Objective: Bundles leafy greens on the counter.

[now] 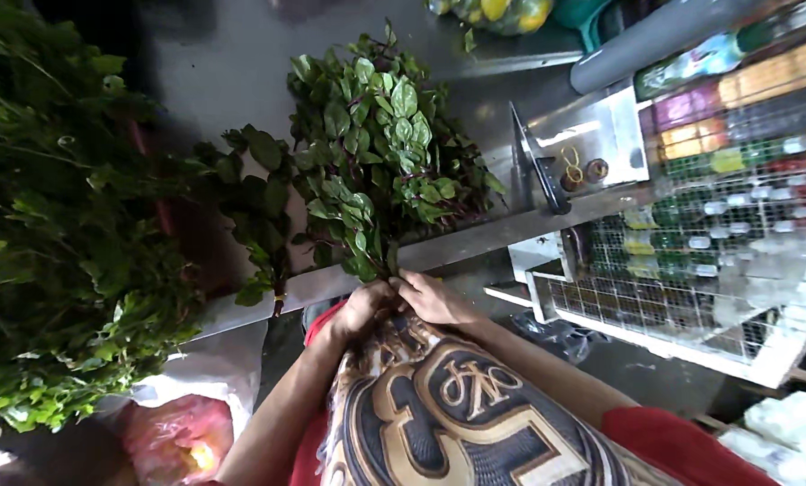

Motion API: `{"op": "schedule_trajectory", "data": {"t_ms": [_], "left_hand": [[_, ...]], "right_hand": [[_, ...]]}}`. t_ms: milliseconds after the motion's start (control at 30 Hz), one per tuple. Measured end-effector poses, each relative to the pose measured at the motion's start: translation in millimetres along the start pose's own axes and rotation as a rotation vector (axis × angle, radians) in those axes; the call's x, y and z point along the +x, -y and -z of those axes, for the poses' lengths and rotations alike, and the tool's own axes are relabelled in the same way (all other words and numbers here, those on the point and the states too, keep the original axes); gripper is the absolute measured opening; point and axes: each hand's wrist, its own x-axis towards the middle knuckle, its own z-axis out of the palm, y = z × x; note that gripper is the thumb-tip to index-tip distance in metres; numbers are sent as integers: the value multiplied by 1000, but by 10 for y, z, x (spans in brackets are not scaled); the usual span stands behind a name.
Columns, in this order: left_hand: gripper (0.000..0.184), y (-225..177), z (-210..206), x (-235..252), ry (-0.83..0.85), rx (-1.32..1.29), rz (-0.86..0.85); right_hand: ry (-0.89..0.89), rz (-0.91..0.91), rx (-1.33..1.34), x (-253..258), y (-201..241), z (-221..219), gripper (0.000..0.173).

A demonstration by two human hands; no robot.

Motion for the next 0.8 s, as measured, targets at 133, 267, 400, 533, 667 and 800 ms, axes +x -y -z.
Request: {"op": "schedule_trajectory", "data": {"t_ms": [133,267,400,533,667,800], "left_hand": [[29,-136,-50,68,108,57,9],[31,-233,-37,-20,141,414,73],[33,-619,-311,-331,-43,1114,-95],[44,-737,-393,-63,-60,1458,-451],[37,-790,-311,283,42,1681,-392],[30,-925,-209,357,-20,1706,-548]], "right_hand": [[-14,-6,246,-14,-12,-1,39],[-16,29,203,-67,-47,125,41],[39,46,24,-96,-125,465,43],[99,11,-277,-177,80,680,35],[130,4,-408,-266,232,789,43],[-9,148,-94,-302,187,905,39]]}}
